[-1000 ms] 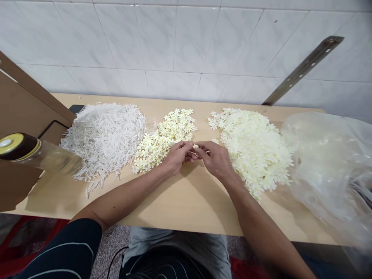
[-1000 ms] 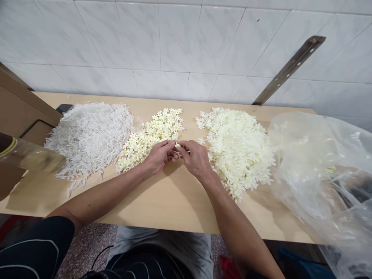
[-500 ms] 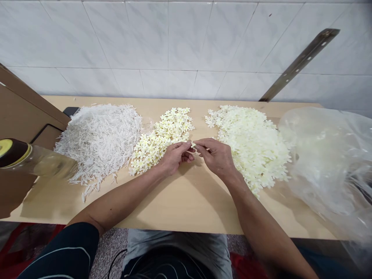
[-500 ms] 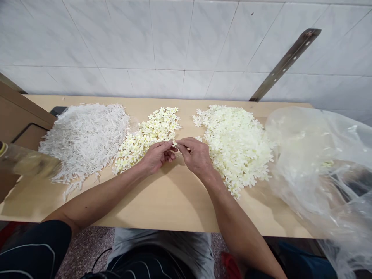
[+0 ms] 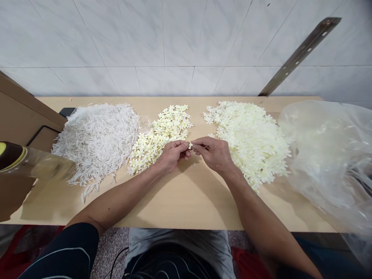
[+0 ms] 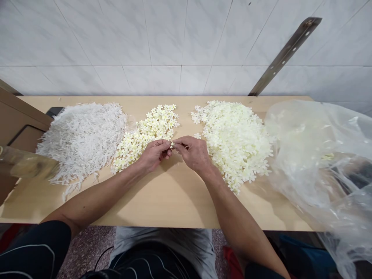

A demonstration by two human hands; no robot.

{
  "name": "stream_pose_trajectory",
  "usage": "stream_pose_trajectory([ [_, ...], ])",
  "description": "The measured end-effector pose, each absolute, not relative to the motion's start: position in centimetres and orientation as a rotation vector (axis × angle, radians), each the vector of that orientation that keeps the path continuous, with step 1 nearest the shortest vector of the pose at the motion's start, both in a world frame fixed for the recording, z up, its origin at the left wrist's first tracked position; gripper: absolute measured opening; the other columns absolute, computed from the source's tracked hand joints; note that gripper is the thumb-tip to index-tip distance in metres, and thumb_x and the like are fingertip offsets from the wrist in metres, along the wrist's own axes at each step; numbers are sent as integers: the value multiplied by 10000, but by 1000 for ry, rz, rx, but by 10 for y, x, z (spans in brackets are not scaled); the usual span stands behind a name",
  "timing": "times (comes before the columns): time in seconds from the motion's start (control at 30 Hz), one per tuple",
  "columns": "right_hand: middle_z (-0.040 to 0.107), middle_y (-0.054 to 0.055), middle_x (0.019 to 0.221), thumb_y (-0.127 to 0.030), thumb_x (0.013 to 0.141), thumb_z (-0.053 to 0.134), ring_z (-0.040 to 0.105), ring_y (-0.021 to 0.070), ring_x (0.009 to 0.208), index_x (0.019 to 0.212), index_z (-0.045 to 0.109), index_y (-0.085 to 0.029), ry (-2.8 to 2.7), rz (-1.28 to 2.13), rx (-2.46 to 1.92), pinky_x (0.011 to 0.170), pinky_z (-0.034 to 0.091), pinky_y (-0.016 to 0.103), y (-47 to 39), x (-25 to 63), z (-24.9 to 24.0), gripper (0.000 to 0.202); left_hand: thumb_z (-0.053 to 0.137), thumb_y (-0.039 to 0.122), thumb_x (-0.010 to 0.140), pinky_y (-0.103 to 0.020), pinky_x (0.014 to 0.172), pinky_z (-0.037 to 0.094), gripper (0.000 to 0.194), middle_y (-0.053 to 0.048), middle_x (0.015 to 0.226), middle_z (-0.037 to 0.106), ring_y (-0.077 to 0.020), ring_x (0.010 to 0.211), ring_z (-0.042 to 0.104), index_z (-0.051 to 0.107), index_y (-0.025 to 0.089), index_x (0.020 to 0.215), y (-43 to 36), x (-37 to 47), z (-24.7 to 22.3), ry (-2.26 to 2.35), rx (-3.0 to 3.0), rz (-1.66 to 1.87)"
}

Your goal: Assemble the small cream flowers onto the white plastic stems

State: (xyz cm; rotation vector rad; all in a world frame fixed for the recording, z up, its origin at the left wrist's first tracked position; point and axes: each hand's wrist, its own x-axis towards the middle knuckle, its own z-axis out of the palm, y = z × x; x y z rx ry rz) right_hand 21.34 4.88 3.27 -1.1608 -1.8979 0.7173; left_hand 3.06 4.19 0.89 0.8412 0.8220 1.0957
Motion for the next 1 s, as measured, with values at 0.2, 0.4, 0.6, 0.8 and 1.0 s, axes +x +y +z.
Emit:
stream_pose_trajectory([
  [0.2, 799, 43, 865, -415, 955, 672, 748, 221, 763, 1058, 812, -237, -1825, 769, -1178, 748, 613, 365, 48, 211, 34, 249, 845, 510, 768, -216, 524, 435, 422, -56, 723, 696, -87, 547, 574, 719, 116, 856, 40, 33, 11, 803, 811, 1104],
  [0.4, 782, 92, 1047, -368, 967, 646, 739, 212, 812, 1043, 783, -224, -1872, 475, -1174, 724, 605, 334, 44, 205, 34, 213, 867, 500, 745, -224, 531, 461, 427, -71, 887, 713, -83, 588, 605, 733, 113, 869, 40, 34, 8, 841, 827, 1149],
  [0.6, 769, 67, 875, -318, 974, 636, 697, 198, 769, 930, 778, -210, -1977, 210, -1182, 742, 552, 318, 46, 206, 31, 184, 853, 539, 747, -231, 521, 458, 449, -64, 818, 699, -89, 568, 597, 714, 117, 808, 40, 36, 6, 913, 856, 1189],
  [0.8, 750, 14, 717, -341, 977, 613, 693, 179, 654, 895, 785, -223, -1975, 502, -1307, 648, 489, 282, 43, 206, 34, 224, 839, 537, 768, -235, 527, 455, 441, -68, 767, 692, -95, 572, 596, 718, 113, 767, 40, 35, 6, 925, 882, 1199],
  [1.0, 746, 30, 704, -270, 958, 570, 674, 163, 641, 846, 767, -195, -1993, 404, -1387, 651, 458, 263, 40, 204, 38, 238, 889, 462, 722, -228, 561, 448, 412, -67, 756, 711, -93, 595, 599, 769, 98, 875, 40, 36, 5, 881, 857, 1139],
])
